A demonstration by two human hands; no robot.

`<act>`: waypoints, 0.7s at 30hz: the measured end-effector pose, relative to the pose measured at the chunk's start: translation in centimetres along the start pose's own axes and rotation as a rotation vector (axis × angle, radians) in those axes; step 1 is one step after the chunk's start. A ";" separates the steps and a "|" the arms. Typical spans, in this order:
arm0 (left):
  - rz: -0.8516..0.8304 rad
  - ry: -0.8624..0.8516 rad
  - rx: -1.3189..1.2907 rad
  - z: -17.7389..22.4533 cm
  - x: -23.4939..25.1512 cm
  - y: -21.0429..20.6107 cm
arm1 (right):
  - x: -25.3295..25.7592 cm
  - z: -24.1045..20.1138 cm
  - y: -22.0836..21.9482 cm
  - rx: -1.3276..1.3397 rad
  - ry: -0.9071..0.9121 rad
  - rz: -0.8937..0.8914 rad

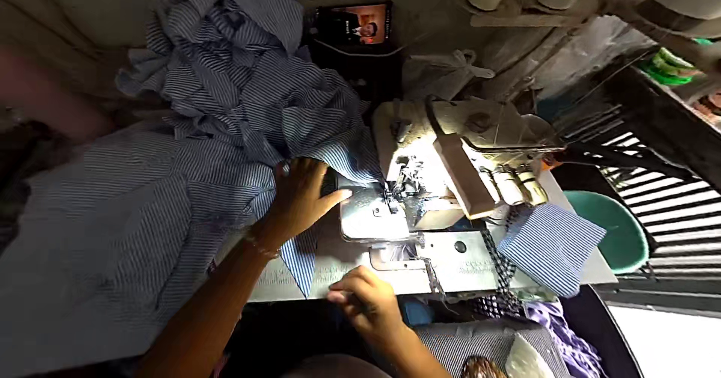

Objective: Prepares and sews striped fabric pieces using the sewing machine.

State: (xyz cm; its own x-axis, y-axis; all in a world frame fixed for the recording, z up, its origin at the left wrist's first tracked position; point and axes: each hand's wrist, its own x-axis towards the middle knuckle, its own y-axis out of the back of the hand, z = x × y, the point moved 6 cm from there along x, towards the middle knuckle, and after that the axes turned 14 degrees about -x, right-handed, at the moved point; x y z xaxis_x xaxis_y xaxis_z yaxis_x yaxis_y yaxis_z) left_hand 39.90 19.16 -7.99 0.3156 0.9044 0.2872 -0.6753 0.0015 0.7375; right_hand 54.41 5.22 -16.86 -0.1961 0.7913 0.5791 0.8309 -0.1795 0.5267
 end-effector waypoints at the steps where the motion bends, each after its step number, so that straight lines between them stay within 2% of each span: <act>1: -0.028 -0.018 -0.010 -1.1 -1.6 2.1 | -0.1 -0.4 -1.3 -0.029 0.066 -0.099; 3: -0.058 -0.008 -0.015 -4.0 -5.7 7.1 | 0.7 -0.6 -3.3 -0.067 0.128 -0.267; 4: -0.071 0.050 -0.006 -5.7 -8.1 9.8 | 1.3 -0.5 -4.1 -0.077 0.134 -0.349; 6: -0.059 0.274 -0.023 -8.7 -13.4 14.9 | 2.9 -0.1 -5.5 -0.086 0.100 -0.544; 8: -0.044 0.499 -0.044 -11.6 -17.9 17.8 | 4.3 0.1 -6.7 -0.091 0.034 -0.769; 11: -0.038 0.713 -0.125 -15.3 -21.5 17.5 | 5.4 0.4 -7.6 -0.133 -0.013 -0.965; 21: -0.019 0.633 -0.221 -16.3 -21.5 17.5 | 5.9 0.6 -7.0 -0.146 -0.092 -1.101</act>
State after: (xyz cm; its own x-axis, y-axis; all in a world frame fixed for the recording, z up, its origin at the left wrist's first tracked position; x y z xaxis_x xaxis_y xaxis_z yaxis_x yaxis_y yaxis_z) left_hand 10.43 6.71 -11.20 -0.0777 0.9791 -0.1881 -0.8152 0.0462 0.5773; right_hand 47.73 11.51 -17.52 -0.7438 0.5999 -0.2949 0.1564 0.5851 0.7958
